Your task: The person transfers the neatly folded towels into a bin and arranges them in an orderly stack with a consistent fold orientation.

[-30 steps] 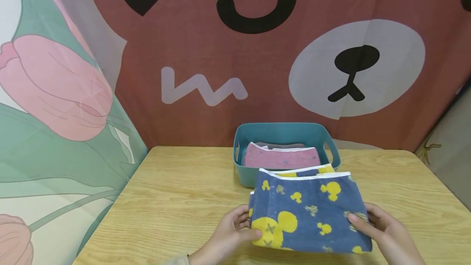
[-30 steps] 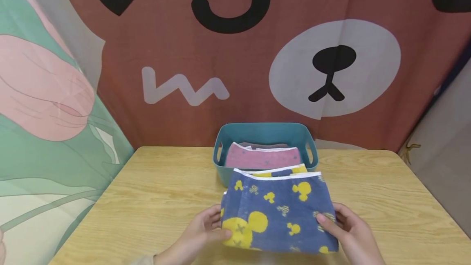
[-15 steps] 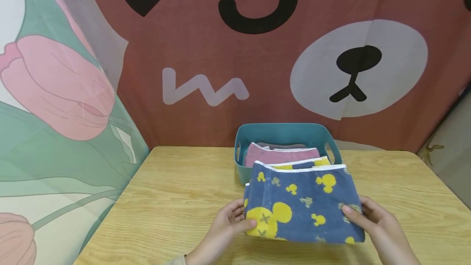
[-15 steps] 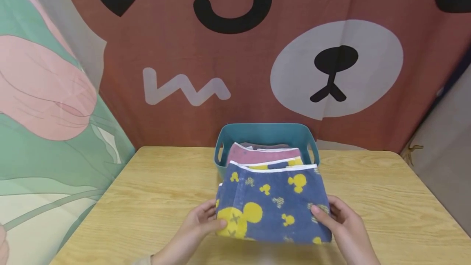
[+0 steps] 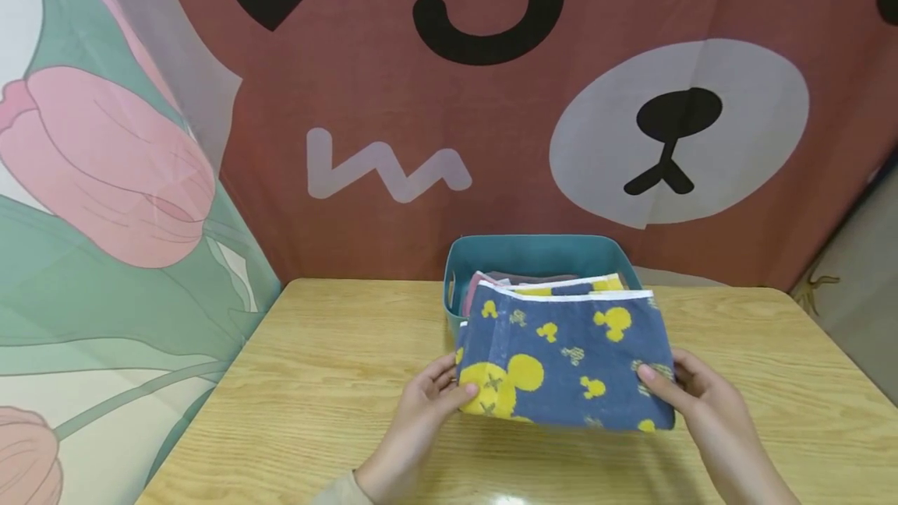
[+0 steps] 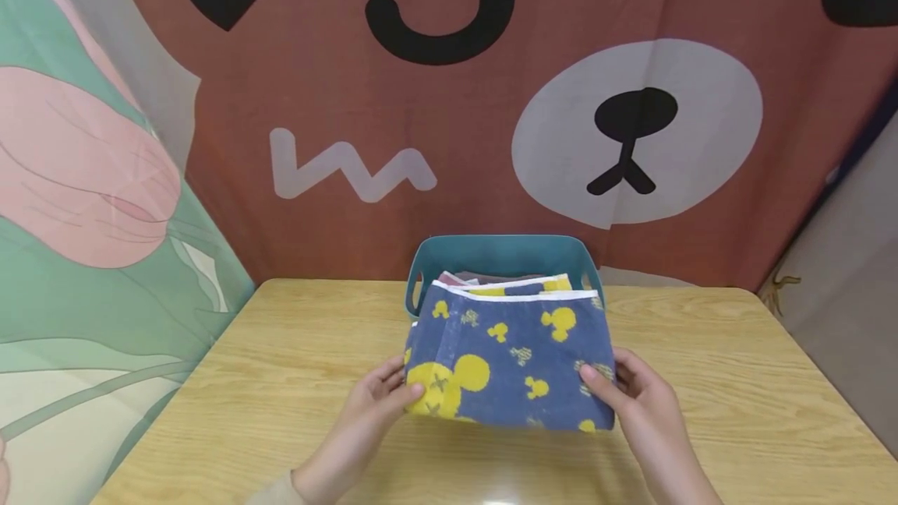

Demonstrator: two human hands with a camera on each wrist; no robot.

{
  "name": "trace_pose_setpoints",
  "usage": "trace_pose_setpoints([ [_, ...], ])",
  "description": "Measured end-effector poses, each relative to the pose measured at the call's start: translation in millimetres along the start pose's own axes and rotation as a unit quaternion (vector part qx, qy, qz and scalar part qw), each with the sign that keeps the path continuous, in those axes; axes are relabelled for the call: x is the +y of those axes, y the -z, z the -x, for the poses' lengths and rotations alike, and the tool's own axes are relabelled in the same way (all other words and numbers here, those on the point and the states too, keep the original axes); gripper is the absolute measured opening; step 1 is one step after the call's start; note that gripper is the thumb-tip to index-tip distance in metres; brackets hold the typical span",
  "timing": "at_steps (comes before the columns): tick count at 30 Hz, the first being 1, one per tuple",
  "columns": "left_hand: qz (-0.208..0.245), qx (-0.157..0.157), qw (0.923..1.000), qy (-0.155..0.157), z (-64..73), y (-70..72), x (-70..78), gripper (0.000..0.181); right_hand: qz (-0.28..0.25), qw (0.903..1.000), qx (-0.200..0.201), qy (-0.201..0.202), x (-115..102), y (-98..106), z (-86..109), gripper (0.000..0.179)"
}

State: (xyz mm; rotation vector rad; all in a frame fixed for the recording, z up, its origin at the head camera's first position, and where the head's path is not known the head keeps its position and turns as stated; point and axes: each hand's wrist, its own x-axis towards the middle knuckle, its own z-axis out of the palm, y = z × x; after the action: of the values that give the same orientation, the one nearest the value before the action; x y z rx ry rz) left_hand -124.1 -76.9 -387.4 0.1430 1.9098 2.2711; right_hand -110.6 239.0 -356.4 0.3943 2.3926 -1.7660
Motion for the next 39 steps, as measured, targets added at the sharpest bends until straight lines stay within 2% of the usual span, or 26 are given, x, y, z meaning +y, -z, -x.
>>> trace_pose_setpoints([
  [7, -0.006, 0.025, 0.9997, 0.004, -7.9, 3.8, 0.1, 0.066, -0.001, 0.9996, 0.004, 0.029, -5.4, -2.5, -7.2, 0.08],
  [12, -0.012, 0.034, 0.9993, -0.005, -14.1, 5.6, -0.4, 0.061, 0.007, 0.9988, 0.003, 0.049, -8.5, -3.6, -12.7, 0.078],
  [19, -0.029, 0.038, 0.9987, -0.017, -22.0, 6.9, 8.4, 0.061, 0.019, 0.9947, 0.015, 0.1, -14.4, -3.5, -21.7, 0.071],
  [27, -0.056, 0.046, 0.9966, -0.04, -31.0, 7.4, 17.8, 0.057, 0.045, 0.9937, 0.015, 0.102, -18.8, -3.4, -30.7, 0.077],
  [32, -0.062, 0.053, 0.9956, -0.047, -38.6, 7.5, 21.3, 0.055, 0.04, 0.9923, 0.024, 0.115, -22.9, -4.1, -35.4, 0.072],
  [39, -0.095, 0.062, 0.9912, -0.068, -54.6, 5.7, 25.0, 0.053, 0.021, 0.9893, 0.042, 0.138, -28.5, -2.1, -44.7, 0.065],
])
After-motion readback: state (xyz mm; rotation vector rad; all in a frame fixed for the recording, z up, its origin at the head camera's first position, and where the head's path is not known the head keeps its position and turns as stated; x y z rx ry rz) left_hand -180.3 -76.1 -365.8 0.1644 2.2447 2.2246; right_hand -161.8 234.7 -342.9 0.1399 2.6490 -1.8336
